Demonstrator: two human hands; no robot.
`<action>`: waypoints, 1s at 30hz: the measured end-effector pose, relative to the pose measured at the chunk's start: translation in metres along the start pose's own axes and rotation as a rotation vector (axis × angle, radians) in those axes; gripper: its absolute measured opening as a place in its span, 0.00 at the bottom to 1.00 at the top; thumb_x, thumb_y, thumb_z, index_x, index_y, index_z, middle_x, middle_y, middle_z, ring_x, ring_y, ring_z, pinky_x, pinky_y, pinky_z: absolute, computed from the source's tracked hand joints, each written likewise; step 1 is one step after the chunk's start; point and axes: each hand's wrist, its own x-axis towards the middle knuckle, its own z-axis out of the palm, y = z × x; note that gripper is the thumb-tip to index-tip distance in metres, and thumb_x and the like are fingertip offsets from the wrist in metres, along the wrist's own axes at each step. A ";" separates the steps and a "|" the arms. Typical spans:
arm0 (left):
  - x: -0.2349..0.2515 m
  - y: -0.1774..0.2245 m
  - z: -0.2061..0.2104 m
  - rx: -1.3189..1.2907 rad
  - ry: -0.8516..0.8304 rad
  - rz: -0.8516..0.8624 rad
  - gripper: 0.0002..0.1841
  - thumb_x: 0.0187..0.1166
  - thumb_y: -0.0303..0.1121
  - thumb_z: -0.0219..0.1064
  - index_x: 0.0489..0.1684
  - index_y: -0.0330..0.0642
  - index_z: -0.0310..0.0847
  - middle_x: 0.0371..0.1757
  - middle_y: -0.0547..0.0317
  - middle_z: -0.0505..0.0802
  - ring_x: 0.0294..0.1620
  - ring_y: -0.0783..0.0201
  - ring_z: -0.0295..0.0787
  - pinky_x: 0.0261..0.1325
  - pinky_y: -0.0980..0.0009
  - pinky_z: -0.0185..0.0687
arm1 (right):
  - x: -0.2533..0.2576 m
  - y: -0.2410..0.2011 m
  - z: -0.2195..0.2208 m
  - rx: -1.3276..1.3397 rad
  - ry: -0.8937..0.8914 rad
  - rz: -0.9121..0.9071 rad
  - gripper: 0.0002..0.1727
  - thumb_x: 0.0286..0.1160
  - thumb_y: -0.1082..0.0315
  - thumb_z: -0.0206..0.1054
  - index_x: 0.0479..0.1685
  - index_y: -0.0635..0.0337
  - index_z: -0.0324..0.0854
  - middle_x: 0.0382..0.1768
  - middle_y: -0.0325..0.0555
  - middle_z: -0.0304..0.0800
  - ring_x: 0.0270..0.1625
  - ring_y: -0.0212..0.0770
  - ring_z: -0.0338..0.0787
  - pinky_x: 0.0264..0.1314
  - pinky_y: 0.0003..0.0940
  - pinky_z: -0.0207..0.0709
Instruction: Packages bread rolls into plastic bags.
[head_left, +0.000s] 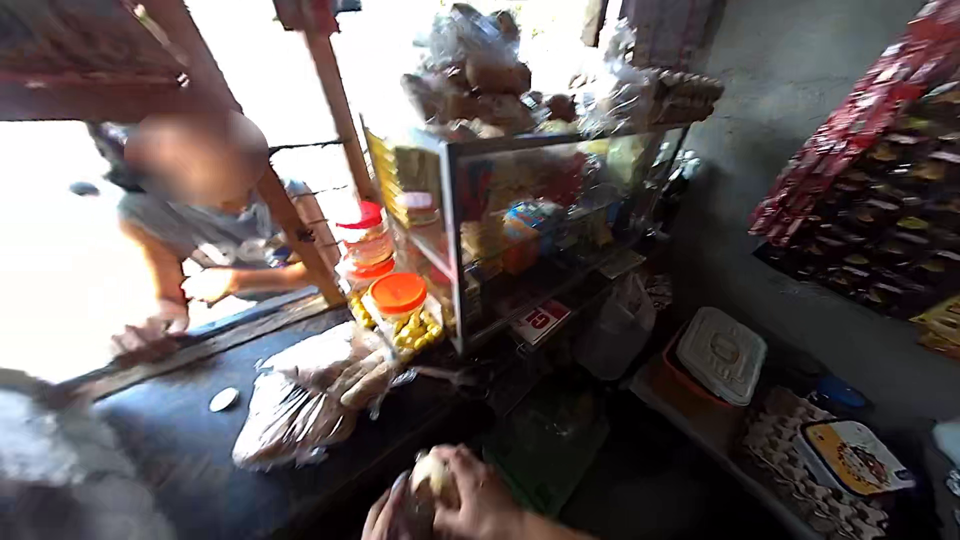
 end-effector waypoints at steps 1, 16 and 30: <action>0.000 -0.002 0.003 -0.014 0.016 -0.017 0.28 0.75 0.22 0.59 0.78 0.23 0.72 0.76 0.24 0.78 0.77 0.35 0.77 0.80 0.44 0.70 | 0.005 0.003 0.000 -0.016 -0.054 0.060 0.42 0.59 0.66 0.82 0.81 0.60 0.73 0.75 0.58 0.81 0.69 0.55 0.88 0.69 0.58 0.82; 0.000 0.014 -0.002 -0.372 0.104 -0.214 0.30 0.75 0.19 0.55 0.82 0.37 0.71 0.80 0.48 0.77 0.47 0.74 0.87 0.42 0.77 0.85 | 0.014 -0.013 -0.019 -0.037 -0.012 -0.046 0.40 0.56 0.66 0.79 0.78 0.63 0.75 0.69 0.57 0.85 0.63 0.51 0.90 0.61 0.53 0.86; 0.002 0.020 0.006 -0.389 0.075 -0.063 0.32 0.70 0.18 0.59 0.82 0.29 0.69 0.80 0.37 0.77 0.78 0.56 0.78 0.79 0.62 0.74 | -0.007 -0.032 -0.037 -0.116 0.104 -0.288 0.38 0.52 0.66 0.82 0.69 0.74 0.79 0.61 0.64 0.89 0.57 0.53 0.93 0.58 0.50 0.88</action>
